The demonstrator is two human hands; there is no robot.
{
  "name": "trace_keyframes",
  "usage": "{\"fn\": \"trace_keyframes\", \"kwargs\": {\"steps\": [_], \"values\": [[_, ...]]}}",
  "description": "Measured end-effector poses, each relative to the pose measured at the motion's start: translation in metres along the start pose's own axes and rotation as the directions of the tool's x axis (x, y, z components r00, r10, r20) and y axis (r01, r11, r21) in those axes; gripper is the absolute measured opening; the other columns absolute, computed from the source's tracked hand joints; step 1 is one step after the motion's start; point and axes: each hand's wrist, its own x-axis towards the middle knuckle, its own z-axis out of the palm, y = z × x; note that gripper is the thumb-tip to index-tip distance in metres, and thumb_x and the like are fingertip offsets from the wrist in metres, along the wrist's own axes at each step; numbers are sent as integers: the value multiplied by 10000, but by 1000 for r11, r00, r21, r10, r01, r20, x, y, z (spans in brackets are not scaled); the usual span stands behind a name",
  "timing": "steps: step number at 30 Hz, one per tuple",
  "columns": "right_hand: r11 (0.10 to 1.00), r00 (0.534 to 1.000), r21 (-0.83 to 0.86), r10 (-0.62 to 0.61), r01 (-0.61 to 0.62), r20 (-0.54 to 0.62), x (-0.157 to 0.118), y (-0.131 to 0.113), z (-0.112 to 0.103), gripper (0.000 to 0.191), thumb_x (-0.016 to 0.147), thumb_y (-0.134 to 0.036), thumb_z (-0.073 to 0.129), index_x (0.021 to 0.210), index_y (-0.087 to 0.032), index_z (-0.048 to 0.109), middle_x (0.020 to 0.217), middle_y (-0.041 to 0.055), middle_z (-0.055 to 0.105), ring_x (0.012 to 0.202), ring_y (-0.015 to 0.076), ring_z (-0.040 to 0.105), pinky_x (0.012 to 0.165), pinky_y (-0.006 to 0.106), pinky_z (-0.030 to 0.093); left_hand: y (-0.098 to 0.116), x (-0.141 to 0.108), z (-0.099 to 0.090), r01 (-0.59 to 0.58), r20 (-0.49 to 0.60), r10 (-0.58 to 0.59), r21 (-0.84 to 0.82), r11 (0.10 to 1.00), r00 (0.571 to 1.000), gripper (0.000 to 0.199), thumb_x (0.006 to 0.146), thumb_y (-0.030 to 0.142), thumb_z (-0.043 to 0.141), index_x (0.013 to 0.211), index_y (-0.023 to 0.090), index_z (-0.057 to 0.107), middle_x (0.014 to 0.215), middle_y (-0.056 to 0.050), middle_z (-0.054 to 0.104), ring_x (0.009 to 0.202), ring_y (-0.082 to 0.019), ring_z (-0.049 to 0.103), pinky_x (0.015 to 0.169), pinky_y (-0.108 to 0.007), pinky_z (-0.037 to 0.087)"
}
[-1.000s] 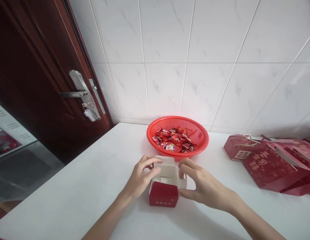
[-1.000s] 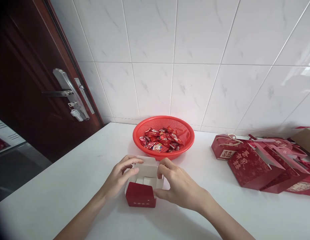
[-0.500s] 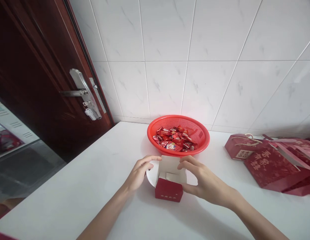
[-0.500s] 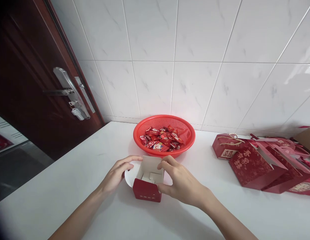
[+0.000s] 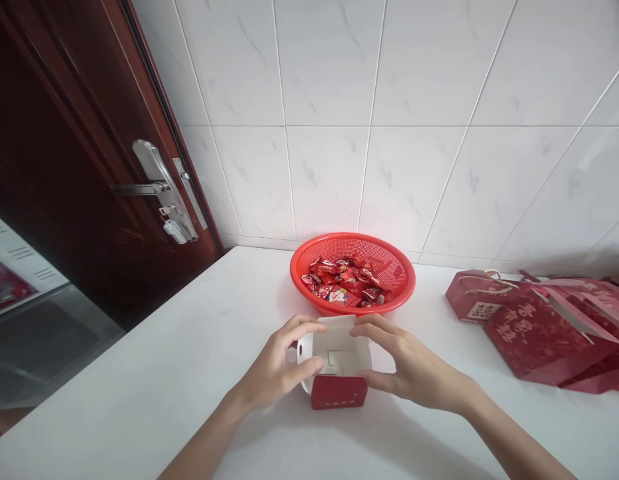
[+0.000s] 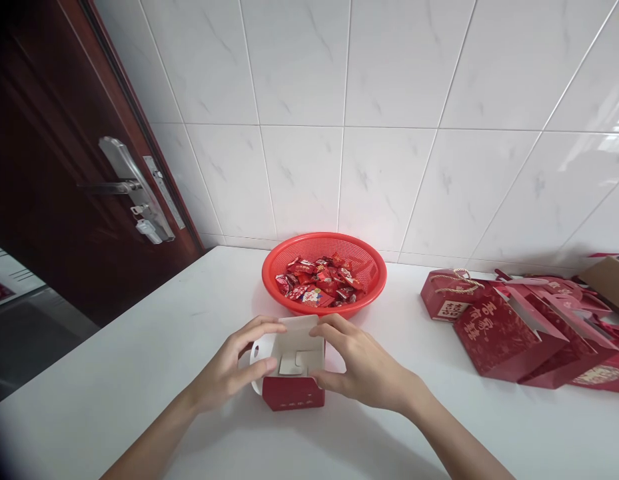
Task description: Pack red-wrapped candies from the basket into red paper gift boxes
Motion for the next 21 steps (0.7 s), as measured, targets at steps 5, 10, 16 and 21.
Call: {"fn": "trace_keyframes", "kwargs": {"steps": [5, 10, 16, 21], "values": [[998, 997, 40, -54, 56, -61, 2, 4, -1, 364, 916, -232, 683, 1267, -229, 587, 1395, 130, 573, 1191, 254, 642, 955, 409, 580, -1, -2, 1, 14, -54, -12, 36, 999, 998, 443, 838, 470, 646, 1231, 273, 705, 1232, -85, 651, 1064, -266, 626, 894, -360, 515], [996, 994, 63, -52, 58, -97, 4, 9, 0, 275, 925, -177, 617, 1189, -252, 611, 1305, 100, 619, 947, 188, 683, 835, 368, 615, -6, -3, -2, -42, -41, 42, -14, 999, 998, 431, 873, 484, 618, 1251, 296, 703, 1188, -72, 651, 1041, -253, 618, 881, -340, 513], [992, 989, 108, -56, 71, -135, 6, 13, 7, 258, 947, -112, 521, 1148, -237, 624, 1295, 104, 629, 855, 157, 671, 780, 347, 614, -3, -4, -3, -84, -81, 86, 21, 996, 993, 395, 937, 515, 586, 1192, 275, 769, 987, -64, 657, 870, -201, 621, 861, -332, 519], [982, 984, 148, -96, 118, -148, 9, 15, 9, 180, 983, -176, 547, 1117, -231, 654, 1277, 103, 642, 917, 167, 673, 806, 335, 610, -3, -6, -2, -223, -149, 236, 102, 970, 960, 342, 985, 424, 550, 1117, 233, 802, 856, -54, 654, 764, -172, 637, 757, -297, 542]]}}
